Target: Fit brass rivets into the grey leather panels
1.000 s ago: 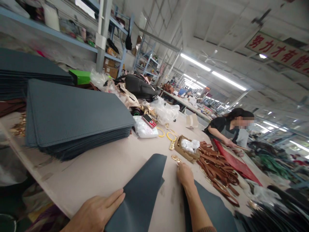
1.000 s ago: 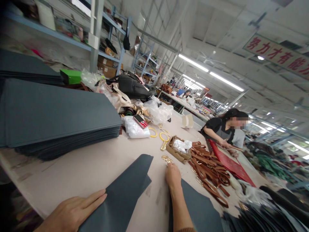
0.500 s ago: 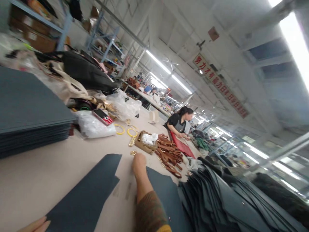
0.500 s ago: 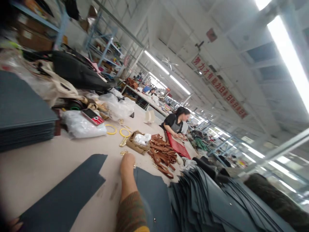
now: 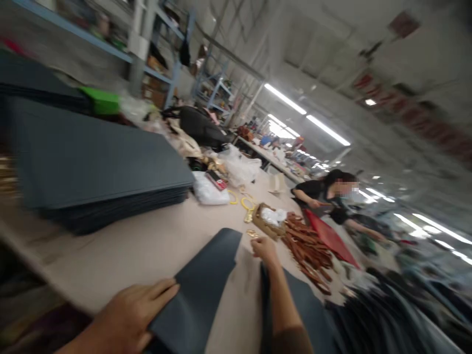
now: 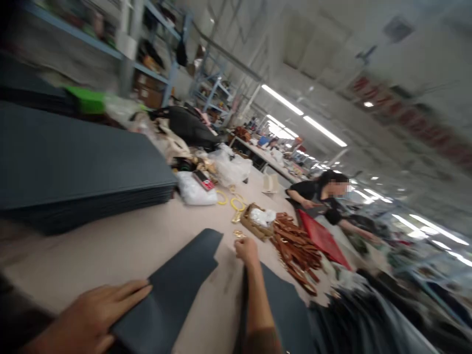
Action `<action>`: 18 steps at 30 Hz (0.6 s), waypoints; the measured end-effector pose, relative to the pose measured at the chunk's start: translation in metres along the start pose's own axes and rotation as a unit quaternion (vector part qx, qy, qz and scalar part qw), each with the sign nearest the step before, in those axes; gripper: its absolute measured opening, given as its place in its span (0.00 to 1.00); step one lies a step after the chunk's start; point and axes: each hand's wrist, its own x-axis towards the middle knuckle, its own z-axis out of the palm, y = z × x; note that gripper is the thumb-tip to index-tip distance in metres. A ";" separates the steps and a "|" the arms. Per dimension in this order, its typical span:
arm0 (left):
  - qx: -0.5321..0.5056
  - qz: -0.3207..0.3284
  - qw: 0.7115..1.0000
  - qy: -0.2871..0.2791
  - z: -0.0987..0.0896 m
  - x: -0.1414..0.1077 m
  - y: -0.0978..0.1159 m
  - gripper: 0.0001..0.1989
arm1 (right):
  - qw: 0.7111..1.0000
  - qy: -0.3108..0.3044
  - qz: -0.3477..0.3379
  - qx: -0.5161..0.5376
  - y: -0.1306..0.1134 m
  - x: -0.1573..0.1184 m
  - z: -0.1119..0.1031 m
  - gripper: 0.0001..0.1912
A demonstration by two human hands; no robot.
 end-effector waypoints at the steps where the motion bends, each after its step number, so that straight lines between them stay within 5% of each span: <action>1: 0.006 -0.015 0.999 -0.031 -0.008 -0.008 -0.001 0.42 | 0.999 -0.016 -0.026 0.042 -0.004 -0.007 0.006 0.15; 7: 0.019 0.001 0.995 -0.097 -0.029 -0.008 0.002 0.36 | 0.949 -0.129 -0.192 0.212 -0.041 -0.068 0.051 0.12; 11: 0.024 0.017 0.996 -0.088 -0.031 -0.008 0.004 0.31 | 0.975 0.079 -0.163 0.129 -0.050 -0.087 0.042 0.15; 14: 0.018 0.026 0.996 -0.078 -0.030 -0.010 0.003 0.26 | 0.958 0.226 -0.087 0.153 -0.045 -0.090 0.023 0.22; 16: 0.019 0.030 0.997 -0.073 -0.029 -0.010 0.001 0.24 | 0.957 0.189 -0.108 0.190 -0.046 -0.095 0.023 0.22; 18: 0.024 0.035 0.997 -0.068 -0.027 -0.011 0.000 0.24 | 0.962 0.046 -0.164 0.214 -0.053 -0.100 0.040 0.19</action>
